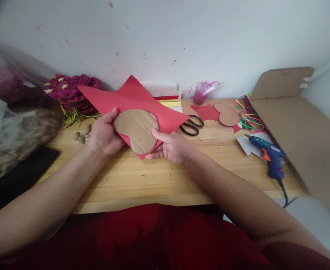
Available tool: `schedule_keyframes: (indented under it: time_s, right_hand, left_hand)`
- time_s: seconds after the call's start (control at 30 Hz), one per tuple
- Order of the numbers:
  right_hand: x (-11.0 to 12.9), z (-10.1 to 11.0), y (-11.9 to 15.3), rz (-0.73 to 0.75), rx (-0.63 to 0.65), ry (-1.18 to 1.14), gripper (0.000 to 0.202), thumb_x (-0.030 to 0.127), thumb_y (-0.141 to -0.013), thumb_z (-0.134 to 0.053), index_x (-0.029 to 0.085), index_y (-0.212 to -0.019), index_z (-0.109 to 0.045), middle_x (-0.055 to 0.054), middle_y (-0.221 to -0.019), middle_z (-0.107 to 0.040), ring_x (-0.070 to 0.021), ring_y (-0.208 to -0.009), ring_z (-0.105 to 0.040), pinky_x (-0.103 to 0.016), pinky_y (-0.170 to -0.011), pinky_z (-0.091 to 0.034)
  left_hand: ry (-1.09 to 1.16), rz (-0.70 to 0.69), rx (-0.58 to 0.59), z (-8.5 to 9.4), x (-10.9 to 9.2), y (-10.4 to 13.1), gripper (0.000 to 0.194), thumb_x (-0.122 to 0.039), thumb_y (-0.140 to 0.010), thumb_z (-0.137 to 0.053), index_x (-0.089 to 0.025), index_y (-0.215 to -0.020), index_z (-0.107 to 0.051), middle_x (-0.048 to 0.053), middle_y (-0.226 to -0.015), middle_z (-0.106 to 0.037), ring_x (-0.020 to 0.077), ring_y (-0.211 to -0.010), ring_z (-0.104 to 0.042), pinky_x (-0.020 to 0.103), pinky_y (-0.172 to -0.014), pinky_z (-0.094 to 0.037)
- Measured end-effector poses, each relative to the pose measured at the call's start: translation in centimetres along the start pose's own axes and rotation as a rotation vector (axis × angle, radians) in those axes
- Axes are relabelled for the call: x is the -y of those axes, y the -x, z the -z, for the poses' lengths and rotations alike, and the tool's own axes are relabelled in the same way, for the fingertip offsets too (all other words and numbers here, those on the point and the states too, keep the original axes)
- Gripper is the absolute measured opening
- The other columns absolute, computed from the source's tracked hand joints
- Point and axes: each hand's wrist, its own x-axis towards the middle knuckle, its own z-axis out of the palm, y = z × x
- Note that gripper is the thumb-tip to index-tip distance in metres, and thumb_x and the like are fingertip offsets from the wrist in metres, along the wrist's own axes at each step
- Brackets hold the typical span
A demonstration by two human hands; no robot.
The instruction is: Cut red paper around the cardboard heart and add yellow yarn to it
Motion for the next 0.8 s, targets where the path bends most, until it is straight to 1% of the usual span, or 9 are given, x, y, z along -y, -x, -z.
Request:
schedule_keyframes:
  time_s: [0.13, 0.3, 0.57, 0.8]
  right_hand:
    - [-0.04, -0.05, 0.02, 0.003, 0.001, -0.008, 0.026, 0.027, -0.102, -0.054, 0.016, -0.124, -0.064, -0.012, -0.100, -0.079, -0.0213, -0.079, -0.078, -0.032, -0.064, -0.068]
    - [-0.01, -0.14, 0.00, 0.004, -0.014, -0.005, 0.027, 0.027, -0.102, -0.055, 0.017, -0.125, -0.063, -0.011, -0.099, -0.079, -0.0218, -0.077, -0.078, -0.032, -0.061, -0.068]
    - [0.07, -0.07, 0.02, 0.002, 0.006, 0.000, 0.026, 0.028, -0.102, -0.054, 0.017, -0.123, -0.065, -0.011, -0.099, -0.079, -0.0215, -0.079, -0.078, -0.031, -0.063, -0.068]
    - [0.05, -0.20, 0.06, -0.010, -0.008, 0.007, 0.025, 0.028, -0.102, -0.054, 0.017, -0.121, -0.065, -0.011, -0.098, -0.079, -0.0210, -0.077, -0.078, -0.031, -0.063, -0.067]
  left_hand:
    - [0.002, 0.008, 0.012, -0.06, -0.01, 0.09, 0.038, -0.033, -0.091, -0.059, -0.013, -0.124, -0.064, 0.016, -0.120, -0.073, 0.0355, -0.123, -0.064, 0.050, -0.111, -0.049]
    - [-0.009, 0.003, 0.009, -0.20, -0.07, 0.25, 0.040, -0.034, -0.092, -0.059, -0.013, -0.126, -0.062, 0.016, -0.120, -0.073, 0.0359, -0.122, -0.064, 0.052, -0.111, -0.048]
    - [0.001, 0.005, -0.002, -0.35, -0.15, 0.27, 0.038, -0.032, -0.091, -0.059, -0.012, -0.122, -0.064, 0.016, -0.116, -0.075, 0.0362, -0.120, -0.065, 0.051, -0.110, -0.049]
    - [-0.001, 0.018, -0.025, -0.28, -0.19, 0.19, 0.037, -0.031, -0.089, -0.059, -0.012, -0.121, -0.065, 0.016, -0.115, -0.075, 0.0364, -0.120, -0.065, 0.051, -0.111, -0.049]
